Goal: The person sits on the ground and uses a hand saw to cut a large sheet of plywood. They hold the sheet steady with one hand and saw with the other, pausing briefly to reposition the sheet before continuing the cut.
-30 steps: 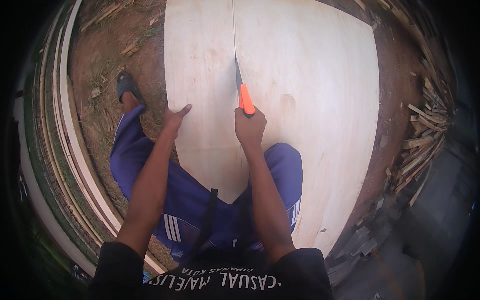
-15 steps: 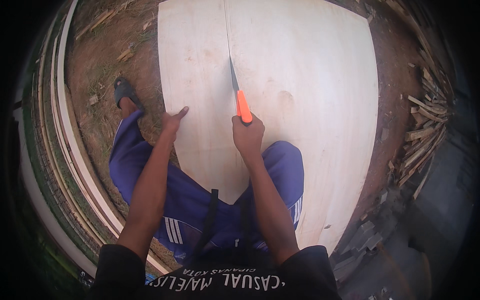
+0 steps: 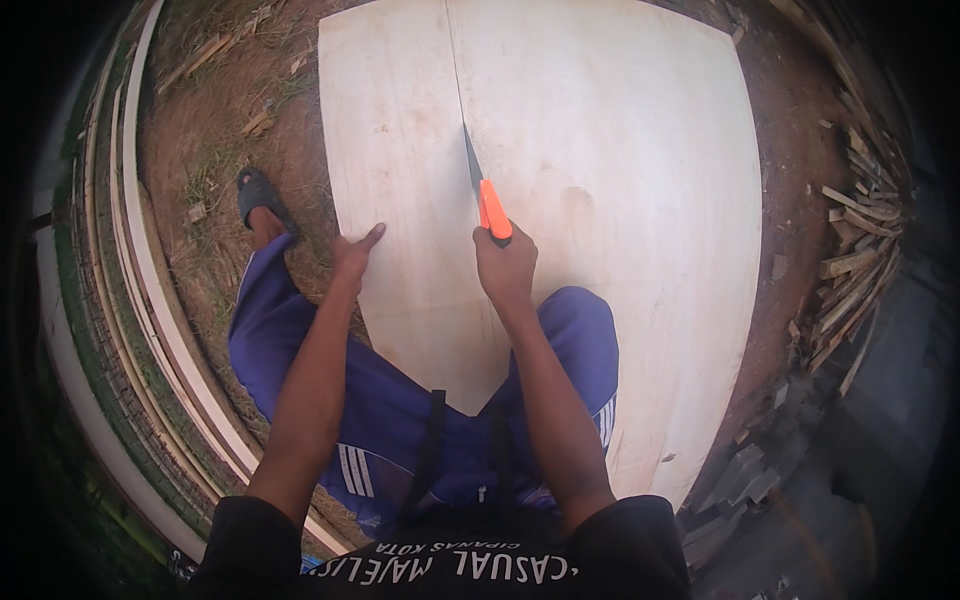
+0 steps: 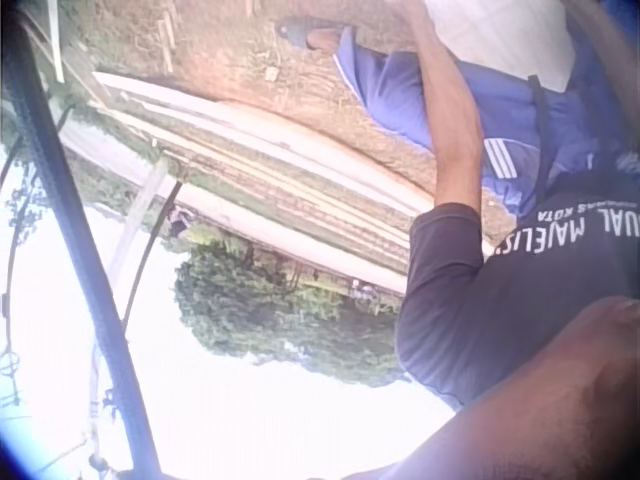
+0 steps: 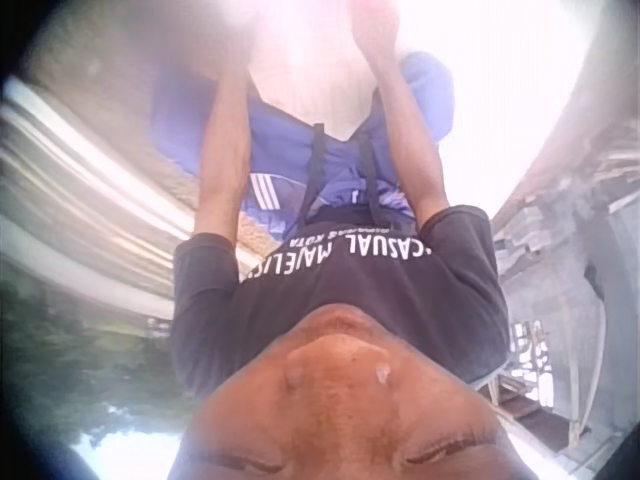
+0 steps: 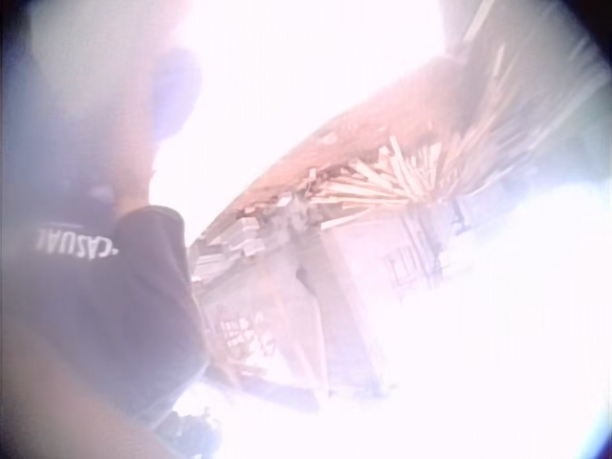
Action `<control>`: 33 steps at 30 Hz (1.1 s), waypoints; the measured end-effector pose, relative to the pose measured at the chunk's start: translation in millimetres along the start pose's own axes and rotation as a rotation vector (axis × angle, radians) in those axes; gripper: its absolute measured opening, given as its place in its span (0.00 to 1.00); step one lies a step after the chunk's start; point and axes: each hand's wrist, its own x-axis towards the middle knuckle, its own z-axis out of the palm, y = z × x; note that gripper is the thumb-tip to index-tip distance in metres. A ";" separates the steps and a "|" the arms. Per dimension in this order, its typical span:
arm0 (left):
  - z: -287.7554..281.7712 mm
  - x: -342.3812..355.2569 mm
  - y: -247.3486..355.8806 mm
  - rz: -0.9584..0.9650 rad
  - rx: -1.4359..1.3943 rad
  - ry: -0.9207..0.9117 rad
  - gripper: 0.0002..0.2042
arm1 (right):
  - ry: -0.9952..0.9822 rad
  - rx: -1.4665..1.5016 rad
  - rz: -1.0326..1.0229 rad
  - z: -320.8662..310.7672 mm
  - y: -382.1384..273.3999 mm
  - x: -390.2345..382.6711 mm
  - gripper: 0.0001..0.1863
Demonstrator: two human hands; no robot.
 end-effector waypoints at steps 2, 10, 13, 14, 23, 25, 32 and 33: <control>4.0 -1.9 5.1 -0.008 -0.026 0.007 0.30 | 0.029 -0.001 0.003 -5.0 -1.2 -11.9 0.12; 2.0 -2.7 -1.2 -0.079 0.024 0.048 0.31 | 0.012 0.192 0.154 -70.7 3.4 -88.4 0.11; -0.4 1.9 -12.1 0.017 0.035 0.058 0.33 | -0.015 0.162 0.117 -88.0 -15.0 -116.6 0.13; -4.2 3.3 -15.2 0.037 0.042 0.063 0.34 | -0.024 0.167 0.135 -97.3 -17.1 -133.9 0.13; -3.5 -11.0 1.0 0.038 0.103 0.116 0.38 | 0.128 0.601 0.260 -196.7 23.6 -167.8 0.13; -5.7 -13.8 -0.5 0.065 0.135 0.143 0.39 | 0.168 0.663 0.235 -202.0 24.5 -154.6 0.11; -51.1 12.8 -19.6 -0.181 -0.348 -0.149 0.36 | 0.001 1.001 0.324 -179.2 33.7 -66.1 0.07; -45.7 3.6 -9.7 -0.218 -0.426 -0.174 0.35 | -0.038 1.054 0.320 -176.8 40.4 -50.7 0.08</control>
